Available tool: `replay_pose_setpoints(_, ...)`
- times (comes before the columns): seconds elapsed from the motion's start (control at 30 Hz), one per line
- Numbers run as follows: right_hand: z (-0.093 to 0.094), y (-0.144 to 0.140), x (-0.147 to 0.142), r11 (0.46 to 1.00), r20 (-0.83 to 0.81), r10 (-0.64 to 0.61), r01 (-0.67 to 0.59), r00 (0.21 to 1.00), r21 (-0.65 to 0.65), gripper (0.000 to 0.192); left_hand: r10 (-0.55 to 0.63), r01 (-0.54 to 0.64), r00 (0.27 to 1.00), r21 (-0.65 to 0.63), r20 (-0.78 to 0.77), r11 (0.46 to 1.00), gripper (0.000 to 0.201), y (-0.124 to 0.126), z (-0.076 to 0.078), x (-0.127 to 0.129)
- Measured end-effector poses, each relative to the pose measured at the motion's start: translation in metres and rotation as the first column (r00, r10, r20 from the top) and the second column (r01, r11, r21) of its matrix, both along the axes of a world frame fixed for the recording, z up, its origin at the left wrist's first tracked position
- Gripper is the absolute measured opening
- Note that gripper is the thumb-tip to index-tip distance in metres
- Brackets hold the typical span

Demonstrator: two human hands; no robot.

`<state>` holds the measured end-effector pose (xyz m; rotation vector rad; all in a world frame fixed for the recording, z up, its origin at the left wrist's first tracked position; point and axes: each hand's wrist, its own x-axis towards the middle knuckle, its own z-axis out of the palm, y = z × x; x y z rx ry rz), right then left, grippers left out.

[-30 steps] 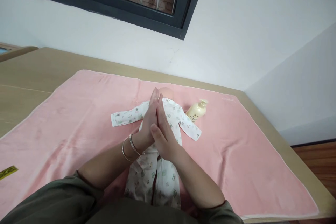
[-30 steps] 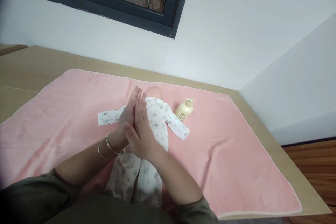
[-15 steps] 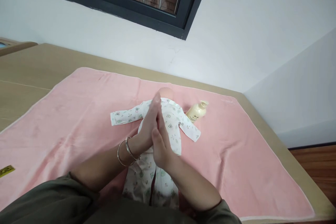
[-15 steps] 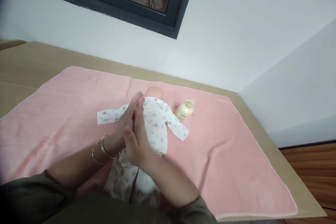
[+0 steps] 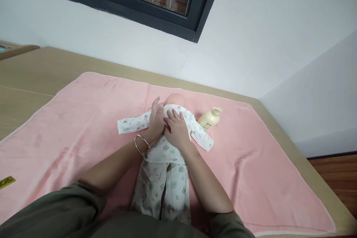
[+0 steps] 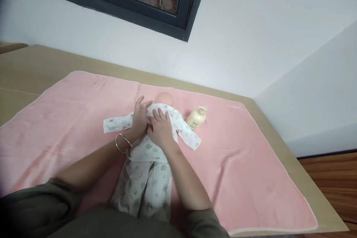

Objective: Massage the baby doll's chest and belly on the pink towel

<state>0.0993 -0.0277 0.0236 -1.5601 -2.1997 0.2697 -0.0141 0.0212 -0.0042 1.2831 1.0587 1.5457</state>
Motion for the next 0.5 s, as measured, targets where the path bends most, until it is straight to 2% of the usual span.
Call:
replay_pose_setpoints(0.07, -0.001, 0.004, 0.005, 1.0, 0.046, 0.003, -0.002, 0.999, -0.023, 0.046, -0.011, 0.013, 0.996, 0.021, -0.084, 1.0, 0.052, -0.003, -0.005, 0.001)
replay_pose_setpoints(0.13, 0.0, 0.008, 0.014, 0.997, 0.041, -0.056, 0.058, 0.998, -0.059, 0.05, 0.002, 0.003, 0.99, 0.036, -0.138, 0.999, 0.051, -0.005, -0.008, 0.002)
replay_pose_setpoints(0.23, 0.001, 0.011, 0.022, 0.962, 0.04, -0.242, 0.245, 0.97, -0.118, 0.064, 0.009, 0.001, 0.983, 0.058, -0.183, 0.998, 0.05, -0.006, -0.013, 0.0)
replay_pose_setpoints(0.33, 0.002, 0.003, 0.012, 0.91, 0.102, -0.388, 0.398, 0.916, -0.116, 0.068, 0.011, 0.002, 0.98, 0.068, -0.198, 0.998, 0.048, -0.005, -0.017, -0.001)
replay_pose_setpoints(0.4, 0.003, -0.005, -0.001, 0.928, 0.146, -0.349, 0.363, 0.926, -0.081, 0.062, 0.026, -0.013, 0.98, 0.068, -0.198, 0.998, 0.047, -0.004, -0.019, -0.002)
replay_pose_setpoints(0.5, 0.004, -0.008, -0.01, 0.984, 0.164, -0.161, 0.172, 0.973, -0.054, 0.054, 0.035, -0.02, 0.978, 0.075, -0.207, 0.997, 0.046, -0.004, -0.019, -0.002)
